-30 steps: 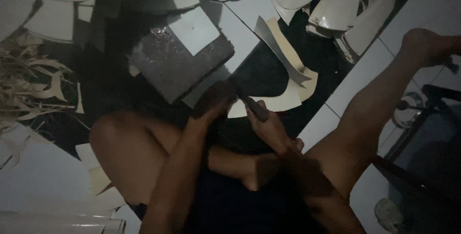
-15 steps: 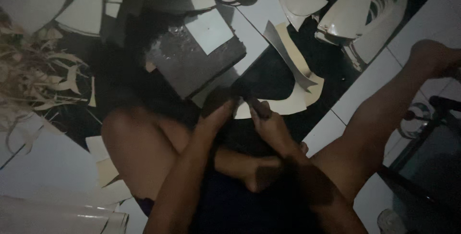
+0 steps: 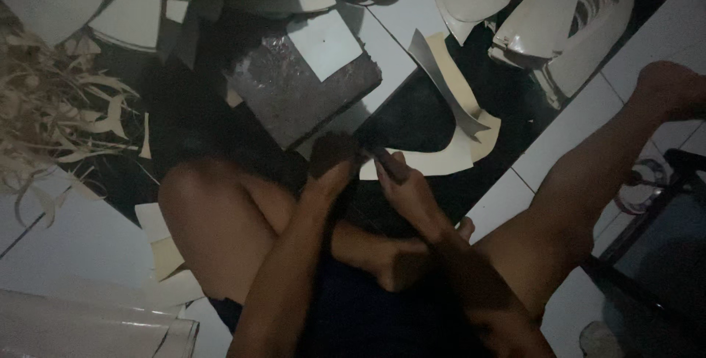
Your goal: The person sits on the floor and uses a knife to cut a beige shoe insole placed on a black work surface. They repeatedly align the insole, cut along its edges, and trim the excess material, stacking the finished pieces aside.
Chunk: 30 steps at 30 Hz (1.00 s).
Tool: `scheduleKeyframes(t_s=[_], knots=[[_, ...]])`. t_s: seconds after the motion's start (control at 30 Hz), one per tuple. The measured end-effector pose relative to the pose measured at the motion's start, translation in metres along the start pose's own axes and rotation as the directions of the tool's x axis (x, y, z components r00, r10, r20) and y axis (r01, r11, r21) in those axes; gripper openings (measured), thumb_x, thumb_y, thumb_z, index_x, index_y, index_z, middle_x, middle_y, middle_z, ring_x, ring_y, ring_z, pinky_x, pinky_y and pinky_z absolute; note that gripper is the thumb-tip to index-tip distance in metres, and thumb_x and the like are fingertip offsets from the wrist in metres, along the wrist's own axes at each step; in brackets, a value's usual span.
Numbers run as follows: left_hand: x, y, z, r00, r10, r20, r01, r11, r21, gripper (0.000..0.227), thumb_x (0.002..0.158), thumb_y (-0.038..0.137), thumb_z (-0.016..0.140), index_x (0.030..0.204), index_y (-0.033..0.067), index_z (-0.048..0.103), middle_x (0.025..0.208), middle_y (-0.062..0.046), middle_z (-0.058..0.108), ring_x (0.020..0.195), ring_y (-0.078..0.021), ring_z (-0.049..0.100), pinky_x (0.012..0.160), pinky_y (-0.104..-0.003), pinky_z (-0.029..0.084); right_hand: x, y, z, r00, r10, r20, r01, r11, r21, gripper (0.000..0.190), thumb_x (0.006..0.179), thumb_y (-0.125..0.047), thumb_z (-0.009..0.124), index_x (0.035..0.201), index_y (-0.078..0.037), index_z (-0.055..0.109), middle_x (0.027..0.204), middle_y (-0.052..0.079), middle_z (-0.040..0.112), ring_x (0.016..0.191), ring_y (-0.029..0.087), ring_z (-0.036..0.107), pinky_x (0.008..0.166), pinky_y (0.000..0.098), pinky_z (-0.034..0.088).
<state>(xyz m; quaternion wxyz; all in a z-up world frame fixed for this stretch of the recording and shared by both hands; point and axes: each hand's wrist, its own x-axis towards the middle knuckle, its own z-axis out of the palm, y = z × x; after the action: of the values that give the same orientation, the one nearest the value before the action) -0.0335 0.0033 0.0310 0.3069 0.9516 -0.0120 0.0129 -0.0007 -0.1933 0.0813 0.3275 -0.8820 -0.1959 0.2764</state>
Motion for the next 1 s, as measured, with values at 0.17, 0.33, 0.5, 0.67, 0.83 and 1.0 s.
scheduleKeyframes(t_s=[0.17, 0.33, 0.5, 0.67, 0.83, 1.0], knots=[[0.007, -0.011, 0.016, 0.995, 0.068, -0.071, -0.06, 0.991, 0.117, 0.04, 0.095, 0.036, 0.066, 0.074, 0.0017, 0.072, 0.073, -0.017, 0.068, 0.064, -0.0255, 0.062, 0.057, -0.04, 0.048, 0.008, -0.012, 0.0, 0.997, -0.022, -0.069, 0.021, 1.0, -0.015, 0.033, 0.104, -0.028, 0.059, 0.131, -0.01, 0.065, 0.106, 0.02, 0.072, 0.086, 0.032, 0.076, 0.069, 0.0392, 0.058], [0.004, -0.012, 0.022, 0.949, -0.091, 0.301, -0.082, 0.853, 0.516, 0.031, 0.113, 0.025, 0.051, 0.104, 0.0012, 0.069, 0.096, -0.015, 0.068, 0.084, -0.0291, 0.066, 0.071, -0.04, 0.052, 0.002, -0.004, -0.011, 0.992, 0.126, -0.017, -0.124, 0.989, 0.079, 0.031, 0.104, -0.026, 0.063, 0.131, -0.012, 0.065, 0.108, 0.019, 0.075, 0.091, 0.032, 0.076, 0.077, 0.0423, 0.058], [0.011, 0.029, 0.01, 0.949, -0.123, 0.29, 0.135, 0.991, -0.021, 0.026, 0.104, 0.023, 0.058, 0.119, 0.0011, 0.064, 0.115, -0.017, 0.066, 0.105, -0.0322, 0.064, 0.089, -0.042, 0.052, -0.04, 0.05, -0.083, 0.946, 0.064, -0.317, -0.101, 0.989, -0.103, 0.044, 0.086, -0.02, 0.065, 0.129, -0.007, 0.061, 0.113, 0.017, 0.073, 0.1, 0.031, 0.073, 0.082, 0.0416, 0.058], [0.04, 0.109, 0.034, 0.968, 0.218, 0.124, -0.208, 0.974, -0.089, 0.064, 0.073, 0.031, 0.075, 0.125, -0.0043, 0.06, 0.123, -0.024, 0.061, 0.116, -0.0401, 0.055, 0.1, -0.051, 0.042, -0.072, 0.1, -0.137, 0.798, 0.279, -0.534, -0.362, 0.931, -0.055, 0.028, 0.103, -0.023, 0.059, 0.119, 0.0, 0.066, 0.113, 0.025, 0.07, 0.1, 0.039, 0.069, 0.086, 0.0469, 0.053], [0.062, 0.143, 0.052, 0.966, 0.128, 0.225, -0.162, 0.977, 0.137, 0.035, 0.098, 0.01, 0.065, 0.132, 0.0026, 0.061, 0.123, -0.019, 0.063, 0.12, -0.0363, 0.058, 0.105, -0.048, 0.044, -0.062, 0.125, -0.155, 0.789, 0.346, -0.508, -0.478, 0.865, -0.155, 0.031, 0.106, -0.029, 0.059, 0.111, 0.001, 0.068, 0.103, 0.024, 0.069, 0.09, 0.039, 0.068, 0.076, 0.0491, 0.053], [0.062, 0.145, 0.029, 0.978, -0.037, 0.203, 0.096, 0.952, -0.291, 0.039, 0.094, 0.005, 0.063, 0.132, 0.0081, 0.066, 0.115, -0.019, 0.063, 0.111, -0.0354, 0.061, 0.096, -0.044, 0.05, -0.048, 0.148, -0.163, 0.772, 0.428, -0.469, -0.54, 0.832, -0.129, 0.033, 0.098, -0.029, 0.065, 0.109, 0.002, 0.066, 0.102, 0.022, 0.069, 0.087, 0.038, 0.068, 0.072, 0.0504, 0.053]])
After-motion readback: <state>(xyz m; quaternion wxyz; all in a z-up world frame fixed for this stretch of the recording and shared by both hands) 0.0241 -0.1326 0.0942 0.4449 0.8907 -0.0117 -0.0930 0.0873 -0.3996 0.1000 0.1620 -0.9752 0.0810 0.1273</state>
